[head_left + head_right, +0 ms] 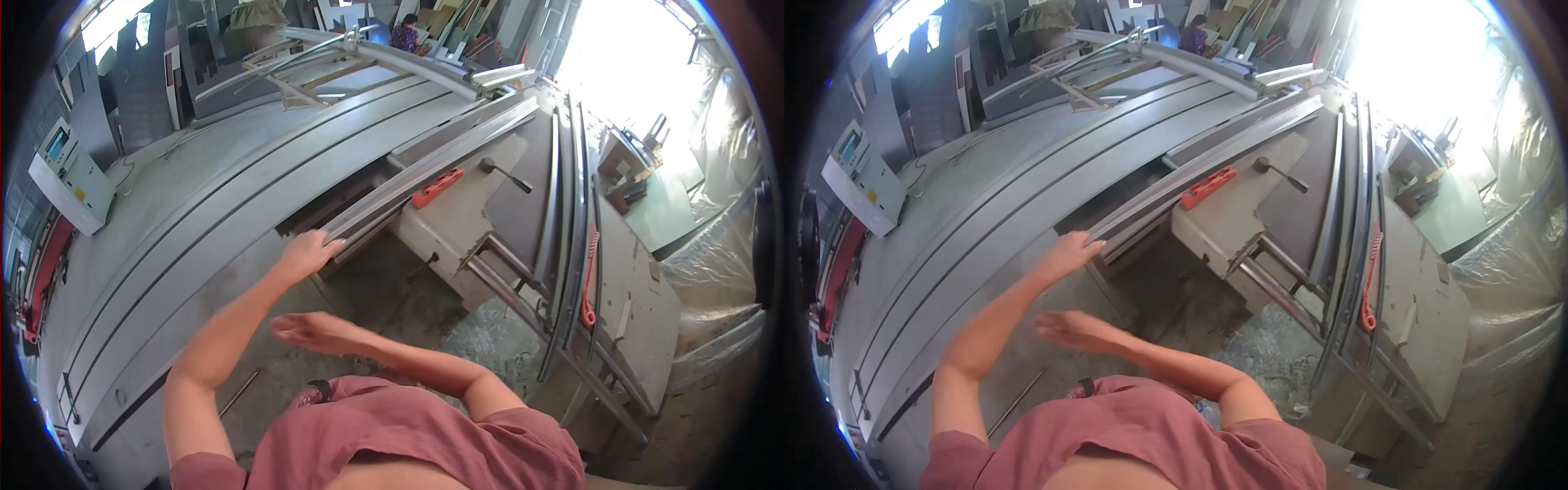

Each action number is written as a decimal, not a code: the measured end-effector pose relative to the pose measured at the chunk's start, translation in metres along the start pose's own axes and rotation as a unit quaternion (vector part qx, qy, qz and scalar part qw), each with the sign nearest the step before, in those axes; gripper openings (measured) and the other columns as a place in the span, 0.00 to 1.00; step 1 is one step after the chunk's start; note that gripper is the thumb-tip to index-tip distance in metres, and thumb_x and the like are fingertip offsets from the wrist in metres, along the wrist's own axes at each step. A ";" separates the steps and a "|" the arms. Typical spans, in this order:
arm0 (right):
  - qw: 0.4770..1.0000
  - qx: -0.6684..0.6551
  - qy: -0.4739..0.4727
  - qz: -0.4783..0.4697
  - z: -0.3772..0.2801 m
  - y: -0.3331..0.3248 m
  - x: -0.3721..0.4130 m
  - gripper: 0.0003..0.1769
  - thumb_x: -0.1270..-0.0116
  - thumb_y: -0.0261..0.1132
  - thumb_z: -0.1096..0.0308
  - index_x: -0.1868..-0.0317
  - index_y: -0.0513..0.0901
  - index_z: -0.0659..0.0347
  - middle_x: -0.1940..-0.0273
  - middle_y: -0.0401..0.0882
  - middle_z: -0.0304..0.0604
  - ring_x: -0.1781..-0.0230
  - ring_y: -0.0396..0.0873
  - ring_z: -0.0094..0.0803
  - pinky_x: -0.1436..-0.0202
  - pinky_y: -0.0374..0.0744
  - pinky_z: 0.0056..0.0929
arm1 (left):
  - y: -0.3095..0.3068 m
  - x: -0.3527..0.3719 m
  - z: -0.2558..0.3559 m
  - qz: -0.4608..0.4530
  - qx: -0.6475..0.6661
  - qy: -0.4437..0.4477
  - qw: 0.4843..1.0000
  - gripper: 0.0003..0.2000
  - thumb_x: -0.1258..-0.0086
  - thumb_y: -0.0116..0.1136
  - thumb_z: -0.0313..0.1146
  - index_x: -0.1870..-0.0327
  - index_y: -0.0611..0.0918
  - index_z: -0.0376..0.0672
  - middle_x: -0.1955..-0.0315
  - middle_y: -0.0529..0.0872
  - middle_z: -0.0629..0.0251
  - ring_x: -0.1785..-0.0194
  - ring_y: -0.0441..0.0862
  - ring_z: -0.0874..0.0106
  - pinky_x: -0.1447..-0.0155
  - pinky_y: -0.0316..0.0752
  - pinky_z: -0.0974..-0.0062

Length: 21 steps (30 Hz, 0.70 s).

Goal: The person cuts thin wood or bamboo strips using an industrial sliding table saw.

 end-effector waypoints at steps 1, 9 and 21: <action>0.998 0.041 0.017 0.049 0.003 -0.019 0.009 0.19 0.30 0.57 0.57 0.47 0.77 0.61 0.54 0.81 0.48 0.55 0.80 0.40 0.49 0.76 0.35 | -0.010 0.027 -0.021 0.001 0.006 -0.013 1.000 0.28 0.35 0.53 0.57 0.72 0.77 0.32 0.72 0.79 0.42 0.64 0.78 0.46 0.60 0.71 0.56; 0.776 0.548 -0.044 0.309 0.008 -0.180 0.027 0.21 0.36 0.63 0.53 0.47 0.76 0.55 0.47 0.73 0.46 0.43 0.70 0.45 0.38 0.65 0.44 | -0.060 0.220 -0.157 0.021 -0.047 -0.119 0.992 0.31 0.35 0.51 0.61 0.78 0.68 0.34 0.83 0.70 0.46 0.75 0.68 0.48 0.71 0.63 0.59; 0.847 0.507 -0.133 0.091 0.024 -0.044 -0.072 0.20 0.42 0.64 0.43 0.65 0.80 0.52 0.66 0.75 0.36 0.58 0.74 0.35 0.46 0.66 0.38 | -0.077 0.428 -0.290 0.196 -0.158 -0.161 0.954 0.28 0.37 0.51 0.60 0.66 0.78 0.37 0.73 0.77 0.53 0.68 0.74 0.52 0.64 0.68 0.59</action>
Point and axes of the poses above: each hand's wrist, its own x-axis away from the middle knuckle, its own y-axis out of the palm, z = x × y, the point moved 10 cm from there along -x, towards the middle knuckle
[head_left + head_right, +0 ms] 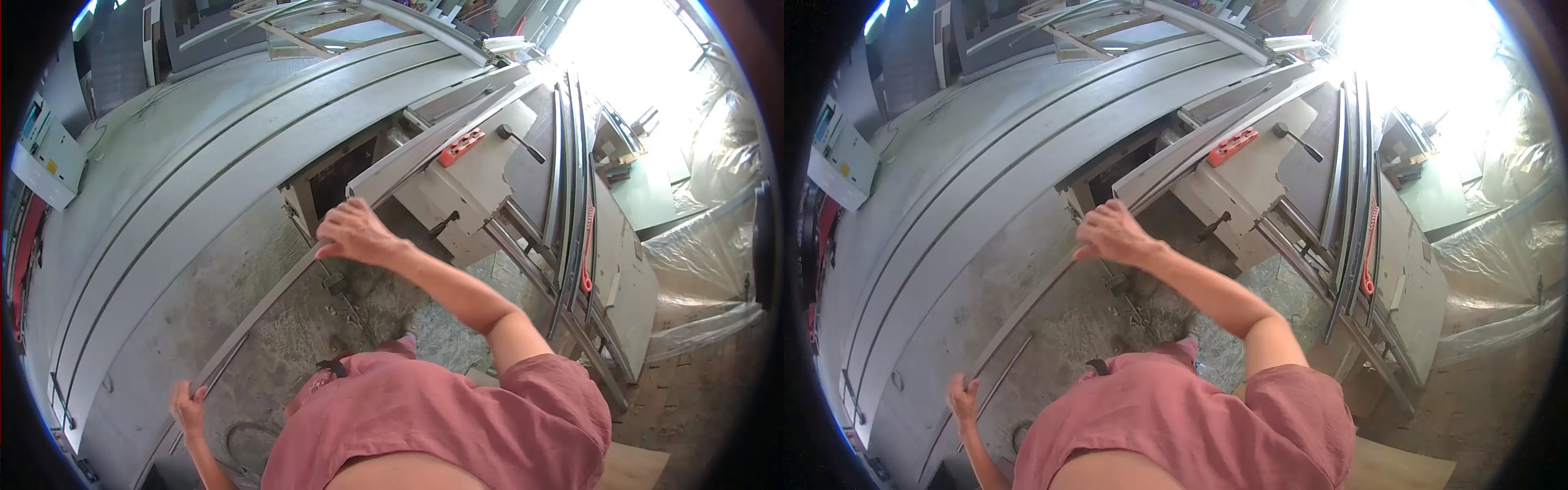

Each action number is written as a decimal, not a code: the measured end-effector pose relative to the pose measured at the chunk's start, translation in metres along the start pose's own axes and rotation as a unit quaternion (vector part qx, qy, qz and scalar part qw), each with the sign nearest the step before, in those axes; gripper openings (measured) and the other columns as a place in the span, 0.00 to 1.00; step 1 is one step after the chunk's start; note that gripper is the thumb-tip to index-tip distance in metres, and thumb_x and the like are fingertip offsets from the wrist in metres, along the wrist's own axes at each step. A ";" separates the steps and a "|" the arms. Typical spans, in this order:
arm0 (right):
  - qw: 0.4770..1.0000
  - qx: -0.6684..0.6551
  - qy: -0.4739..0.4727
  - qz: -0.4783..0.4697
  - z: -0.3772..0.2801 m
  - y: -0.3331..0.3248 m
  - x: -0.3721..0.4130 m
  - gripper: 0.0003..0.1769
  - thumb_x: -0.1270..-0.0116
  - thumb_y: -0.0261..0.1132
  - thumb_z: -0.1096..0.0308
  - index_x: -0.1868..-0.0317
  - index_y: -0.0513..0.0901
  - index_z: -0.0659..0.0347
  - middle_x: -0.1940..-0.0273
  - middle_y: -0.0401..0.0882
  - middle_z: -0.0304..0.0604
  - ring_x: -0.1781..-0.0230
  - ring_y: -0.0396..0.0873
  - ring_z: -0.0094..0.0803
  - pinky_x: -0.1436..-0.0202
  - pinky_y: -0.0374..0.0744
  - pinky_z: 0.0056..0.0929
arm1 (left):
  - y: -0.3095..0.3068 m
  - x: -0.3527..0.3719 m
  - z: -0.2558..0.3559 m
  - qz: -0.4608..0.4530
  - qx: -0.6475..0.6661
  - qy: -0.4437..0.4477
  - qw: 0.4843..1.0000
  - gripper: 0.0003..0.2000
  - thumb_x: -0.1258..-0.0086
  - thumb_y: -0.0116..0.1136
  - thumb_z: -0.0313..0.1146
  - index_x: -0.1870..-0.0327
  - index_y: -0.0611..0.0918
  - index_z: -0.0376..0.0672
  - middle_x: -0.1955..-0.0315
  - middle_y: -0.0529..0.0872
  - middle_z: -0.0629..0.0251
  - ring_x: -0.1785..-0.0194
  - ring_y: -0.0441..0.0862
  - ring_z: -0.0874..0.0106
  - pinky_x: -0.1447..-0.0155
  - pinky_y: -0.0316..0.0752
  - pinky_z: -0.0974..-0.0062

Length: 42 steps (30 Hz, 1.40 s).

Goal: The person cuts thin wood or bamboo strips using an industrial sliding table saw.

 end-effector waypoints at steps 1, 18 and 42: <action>0.999 -0.015 -0.009 0.033 -0.013 0.003 -0.007 0.20 0.43 0.65 0.44 0.67 0.79 0.52 0.68 0.73 0.36 0.60 0.73 0.34 0.48 0.65 0.36 | -0.009 0.007 -0.016 0.029 -0.027 -0.013 0.999 0.27 0.36 0.52 0.59 0.63 0.78 0.37 0.71 0.77 0.54 0.65 0.75 0.53 0.62 0.68 0.59; 0.993 -0.054 0.002 0.106 -0.099 0.027 -0.062 0.22 0.45 0.66 0.43 0.76 0.73 0.53 0.77 0.68 0.34 0.71 0.69 0.30 0.54 0.61 0.33 | 0.016 0.124 -0.235 0.607 0.699 -0.239 0.292 0.50 0.41 0.53 0.66 0.31 0.54 0.30 0.34 0.60 0.42 0.36 0.66 0.46 0.29 0.59 0.52; 0.985 -0.125 0.059 -0.106 -0.037 0.073 -0.056 0.23 0.33 0.54 0.43 0.64 0.83 0.54 0.67 0.80 0.40 0.62 0.78 0.37 0.52 0.70 0.38 | 0.018 0.079 -0.364 0.525 0.784 -0.221 0.246 0.29 0.32 0.37 0.64 0.69 0.72 0.42 0.79 0.71 0.68 0.76 0.64 0.73 0.68 0.63 0.73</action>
Point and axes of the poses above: each hand's wrist, its own x-axis away from the middle knuckle, its own y-axis out of the palm, z = x × y, the point moved 10 cm from there along -x, towards the middle knuckle
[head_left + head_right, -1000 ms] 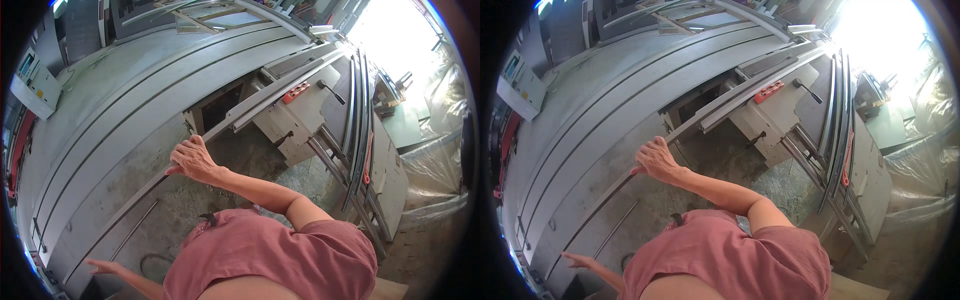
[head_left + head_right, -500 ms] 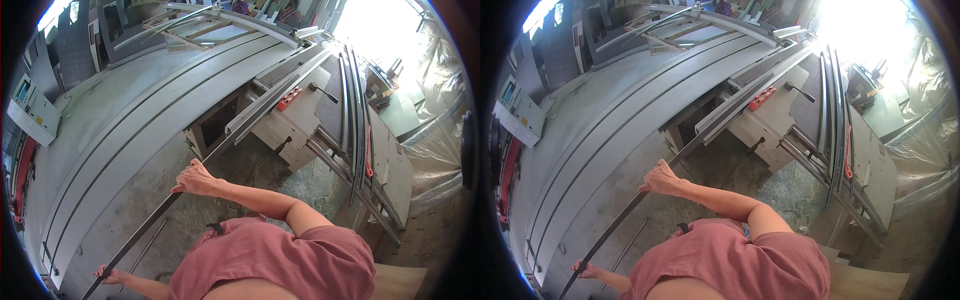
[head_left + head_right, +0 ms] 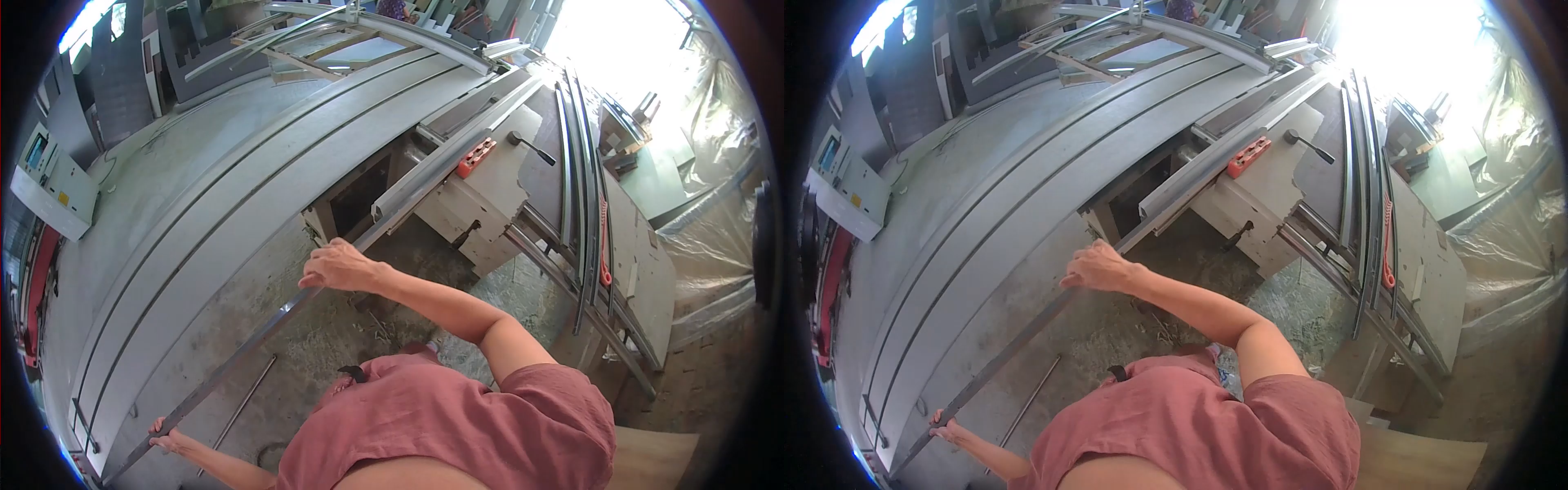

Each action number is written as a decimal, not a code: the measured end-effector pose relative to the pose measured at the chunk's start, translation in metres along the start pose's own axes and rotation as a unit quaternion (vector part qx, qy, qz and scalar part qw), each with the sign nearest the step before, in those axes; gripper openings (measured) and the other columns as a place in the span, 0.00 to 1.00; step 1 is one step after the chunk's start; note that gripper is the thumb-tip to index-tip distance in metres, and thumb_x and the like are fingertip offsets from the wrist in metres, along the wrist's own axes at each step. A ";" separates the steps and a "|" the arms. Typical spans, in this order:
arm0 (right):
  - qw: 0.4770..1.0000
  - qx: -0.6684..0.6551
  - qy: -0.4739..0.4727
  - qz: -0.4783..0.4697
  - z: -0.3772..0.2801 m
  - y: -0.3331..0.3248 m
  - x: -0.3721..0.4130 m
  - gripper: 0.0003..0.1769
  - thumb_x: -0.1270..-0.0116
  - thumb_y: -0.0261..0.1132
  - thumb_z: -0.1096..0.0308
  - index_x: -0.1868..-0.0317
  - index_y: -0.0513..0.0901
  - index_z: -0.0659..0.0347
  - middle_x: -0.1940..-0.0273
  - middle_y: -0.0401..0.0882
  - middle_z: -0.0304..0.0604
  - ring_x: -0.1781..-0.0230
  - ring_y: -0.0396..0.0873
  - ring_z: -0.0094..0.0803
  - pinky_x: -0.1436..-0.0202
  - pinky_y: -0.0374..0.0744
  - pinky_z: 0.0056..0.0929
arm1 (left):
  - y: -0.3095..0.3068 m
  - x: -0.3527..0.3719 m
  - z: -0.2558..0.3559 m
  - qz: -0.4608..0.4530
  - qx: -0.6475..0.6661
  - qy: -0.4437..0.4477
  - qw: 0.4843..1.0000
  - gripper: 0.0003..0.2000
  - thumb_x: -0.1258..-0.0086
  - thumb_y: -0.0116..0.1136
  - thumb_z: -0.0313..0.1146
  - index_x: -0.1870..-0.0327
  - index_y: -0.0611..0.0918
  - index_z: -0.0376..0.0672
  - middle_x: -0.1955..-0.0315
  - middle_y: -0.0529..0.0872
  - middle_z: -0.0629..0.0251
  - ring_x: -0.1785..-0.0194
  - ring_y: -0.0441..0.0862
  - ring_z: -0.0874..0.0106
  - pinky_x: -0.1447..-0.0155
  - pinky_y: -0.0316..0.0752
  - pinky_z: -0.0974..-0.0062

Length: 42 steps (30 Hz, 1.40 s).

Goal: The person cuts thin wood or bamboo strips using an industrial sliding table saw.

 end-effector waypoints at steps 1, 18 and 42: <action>0.999 0.042 -0.007 0.022 0.005 -0.008 0.004 0.22 0.34 0.56 0.43 0.65 0.82 0.53 0.70 0.78 0.37 0.65 0.78 0.33 0.53 0.71 0.36 | 0.001 0.002 -0.004 0.010 -0.007 -0.004 1.000 0.29 0.32 0.37 0.65 0.69 0.72 0.43 0.79 0.71 0.68 0.76 0.64 0.73 0.68 0.63 0.74; 0.996 0.087 -0.007 0.004 0.108 -0.085 0.051 0.22 0.34 0.55 0.45 0.65 0.82 0.55 0.65 0.76 0.37 0.55 0.75 0.36 0.48 0.72 0.37 | 0.055 -0.006 0.018 -0.086 -0.060 -0.012 0.994 0.33 0.35 0.29 0.69 0.64 0.68 0.41 0.79 0.64 0.67 0.77 0.60 0.73 0.70 0.60 0.75; 0.995 0.015 0.101 0.005 0.191 -0.128 0.075 0.27 0.32 0.53 0.43 0.66 0.83 0.60 0.66 0.77 0.43 0.57 0.76 0.40 0.50 0.74 0.37 | 0.053 -0.006 -0.096 -0.034 -0.056 -0.024 0.998 0.32 0.32 0.33 0.67 0.67 0.69 0.40 0.79 0.64 0.67 0.80 0.60 0.74 0.74 0.61 0.76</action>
Point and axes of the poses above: each hand's wrist, its own x-axis away from the middle knuckle, its own y-axis out of the palm, z = x × y, the point moved 10 cm from there along -x, towards the middle knuckle
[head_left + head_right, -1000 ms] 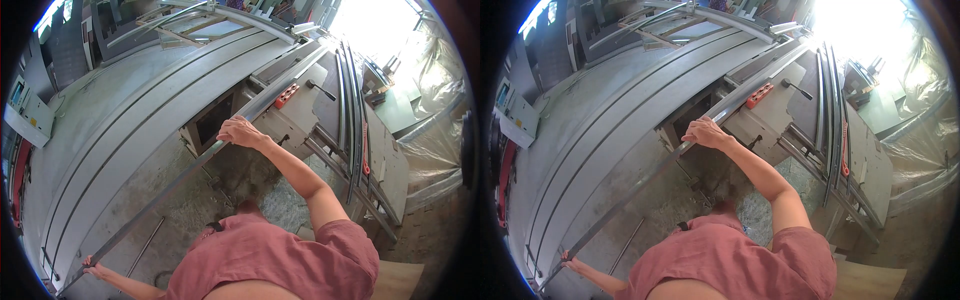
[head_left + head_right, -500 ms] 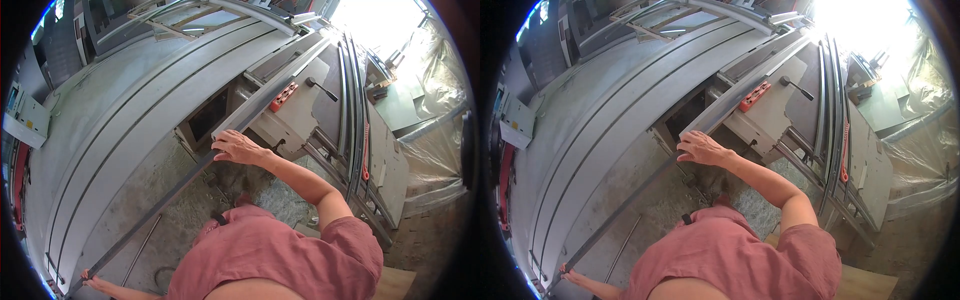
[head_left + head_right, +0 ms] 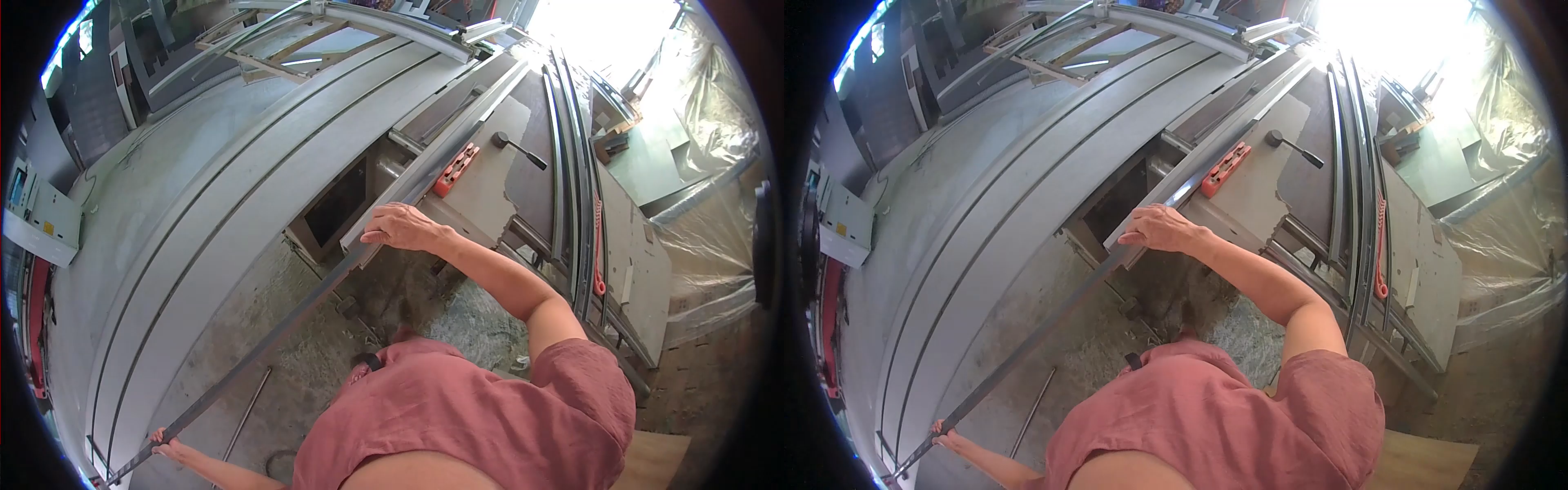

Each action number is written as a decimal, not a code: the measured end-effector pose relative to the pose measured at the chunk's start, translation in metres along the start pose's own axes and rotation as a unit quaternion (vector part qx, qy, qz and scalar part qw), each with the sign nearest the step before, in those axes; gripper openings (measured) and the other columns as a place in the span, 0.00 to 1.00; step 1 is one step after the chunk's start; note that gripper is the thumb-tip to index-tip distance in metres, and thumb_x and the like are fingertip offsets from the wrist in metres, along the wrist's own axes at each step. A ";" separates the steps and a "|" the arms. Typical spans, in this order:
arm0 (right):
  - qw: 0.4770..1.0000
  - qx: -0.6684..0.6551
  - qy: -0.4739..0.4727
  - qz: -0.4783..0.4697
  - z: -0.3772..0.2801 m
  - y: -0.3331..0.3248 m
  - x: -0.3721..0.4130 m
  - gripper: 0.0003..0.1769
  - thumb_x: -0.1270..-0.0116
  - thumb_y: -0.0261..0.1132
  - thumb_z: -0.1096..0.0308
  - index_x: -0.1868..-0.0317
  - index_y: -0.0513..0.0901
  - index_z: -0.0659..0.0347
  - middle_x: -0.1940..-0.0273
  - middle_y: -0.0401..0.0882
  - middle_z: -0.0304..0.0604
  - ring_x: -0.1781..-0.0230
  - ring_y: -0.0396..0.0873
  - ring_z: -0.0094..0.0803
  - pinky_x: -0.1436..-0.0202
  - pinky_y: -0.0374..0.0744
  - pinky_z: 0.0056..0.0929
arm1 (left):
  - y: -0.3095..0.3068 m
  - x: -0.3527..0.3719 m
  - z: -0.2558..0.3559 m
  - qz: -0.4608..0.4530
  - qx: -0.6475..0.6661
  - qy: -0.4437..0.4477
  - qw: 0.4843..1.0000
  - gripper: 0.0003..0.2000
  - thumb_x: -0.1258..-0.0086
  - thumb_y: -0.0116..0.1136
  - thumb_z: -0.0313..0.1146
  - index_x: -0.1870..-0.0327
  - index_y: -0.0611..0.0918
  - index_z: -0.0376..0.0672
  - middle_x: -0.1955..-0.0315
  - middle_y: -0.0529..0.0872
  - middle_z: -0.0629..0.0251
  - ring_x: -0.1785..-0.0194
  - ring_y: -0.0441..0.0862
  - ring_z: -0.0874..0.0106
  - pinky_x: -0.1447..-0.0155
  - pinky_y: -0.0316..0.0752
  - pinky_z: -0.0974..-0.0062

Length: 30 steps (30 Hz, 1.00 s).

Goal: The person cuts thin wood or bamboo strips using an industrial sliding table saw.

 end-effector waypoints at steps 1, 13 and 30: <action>1.000 0.004 -0.002 0.000 0.007 -0.002 -0.002 0.27 0.32 0.53 0.43 0.66 0.83 0.60 0.66 0.77 0.43 0.57 0.76 0.40 0.50 0.74 0.37 | -0.002 0.001 -0.010 0.010 -0.018 -0.005 1.000 0.32 0.33 0.33 0.68 0.69 0.68 0.42 0.80 0.63 0.69 0.79 0.60 0.74 0.73 0.60 0.76; 0.989 0.146 0.026 0.004 0.080 -0.050 0.000 0.30 0.32 0.49 0.40 0.69 0.82 0.59 0.69 0.79 0.42 0.59 0.77 0.40 0.46 0.70 0.39 | 0.048 0.070 -0.087 -0.045 -0.040 0.036 0.998 0.31 0.27 0.30 0.61 0.57 0.73 0.37 0.76 0.63 0.67 0.75 0.62 0.74 0.70 0.63 0.78; 0.978 0.156 0.121 -0.061 0.198 -0.106 0.014 0.31 0.30 0.48 0.42 0.67 0.84 0.61 0.69 0.81 0.44 0.61 0.79 0.39 0.42 0.68 0.38 | 0.122 0.213 -0.181 -0.054 -0.109 0.107 0.987 0.30 0.24 0.28 0.56 0.47 0.72 0.33 0.74 0.62 0.67 0.73 0.61 0.74 0.68 0.63 0.79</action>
Point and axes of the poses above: each hand's wrist, its own x-axis away from the middle knuckle, its own y-axis out of the palm, z = x × y, the point moved 10 cm from there along -x, towards the middle knuckle
